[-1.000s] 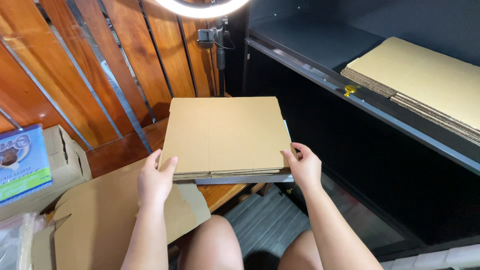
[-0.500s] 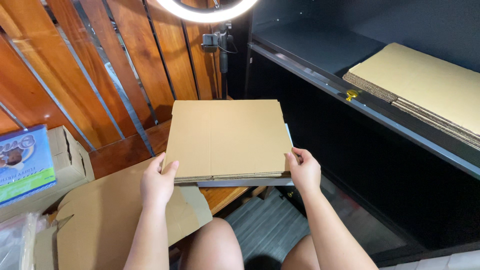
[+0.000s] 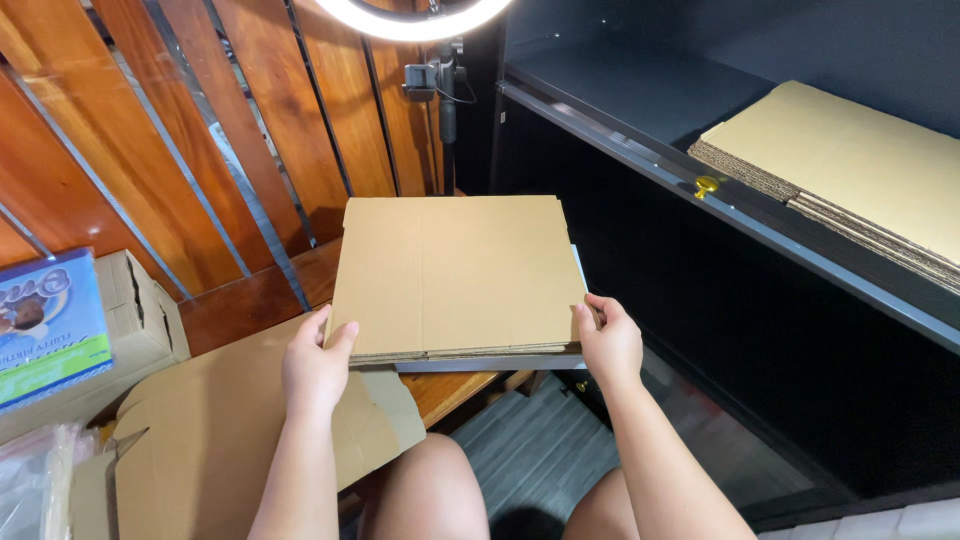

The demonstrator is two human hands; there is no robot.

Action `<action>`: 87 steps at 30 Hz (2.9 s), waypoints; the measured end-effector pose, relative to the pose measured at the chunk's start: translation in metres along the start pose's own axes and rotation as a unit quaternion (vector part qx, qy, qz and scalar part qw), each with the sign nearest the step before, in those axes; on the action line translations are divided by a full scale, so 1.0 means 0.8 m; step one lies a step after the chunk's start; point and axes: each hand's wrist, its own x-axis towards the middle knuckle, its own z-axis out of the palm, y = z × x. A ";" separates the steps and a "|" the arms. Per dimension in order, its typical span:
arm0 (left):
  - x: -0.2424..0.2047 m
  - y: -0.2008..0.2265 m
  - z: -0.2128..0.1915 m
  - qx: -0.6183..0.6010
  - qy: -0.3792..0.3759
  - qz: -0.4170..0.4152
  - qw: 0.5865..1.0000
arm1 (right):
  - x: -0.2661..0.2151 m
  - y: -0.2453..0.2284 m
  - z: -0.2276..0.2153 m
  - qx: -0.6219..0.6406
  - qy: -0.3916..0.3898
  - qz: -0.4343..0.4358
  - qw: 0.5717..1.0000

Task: The person picks up flat cardboard sheets from a stack on a wooden surface and places them one by one onto a black shelf. The person repeats this action, moving the cardboard sheets from the lower stack to the shelf.

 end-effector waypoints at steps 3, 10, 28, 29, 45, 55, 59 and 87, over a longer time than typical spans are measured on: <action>-0.005 0.006 -0.001 0.000 -0.001 -0.006 1.000 | 0.004 0.005 0.002 -0.008 -0.002 -0.004 1.000; -0.001 0.001 0.000 -0.002 0.004 0.000 1.000 | 0.006 0.008 0.004 -0.010 -0.001 -0.008 1.000; 0.005 0.006 -0.006 0.021 -0.009 0.016 1.000 | 0.053 0.040 0.012 0.012 -0.016 -0.007 1.000; 0.010 0.002 -0.006 0.015 -0.006 0.024 1.000 | 0.060 0.044 0.010 0.026 -0.028 -0.007 0.999; 0.035 0.008 -0.019 -0.084 -0.009 0.084 0.993 | 0.034 -0.012 -0.038 0.311 -0.141 0.052 0.938; -0.013 0.017 -0.050 -0.113 0.017 0.084 0.990 | 0.017 -0.028 -0.066 0.348 -0.145 -0.004 0.926; -0.048 0.042 -0.057 -0.142 0.018 0.050 0.989 | 0.009 -0.044 -0.098 0.361 -0.165 -0.011 0.918; -0.140 0.237 0.068 -0.311 -0.304 0.228 0.871 | 0.030 0.032 -0.376 0.435 0.074 -0.059 0.896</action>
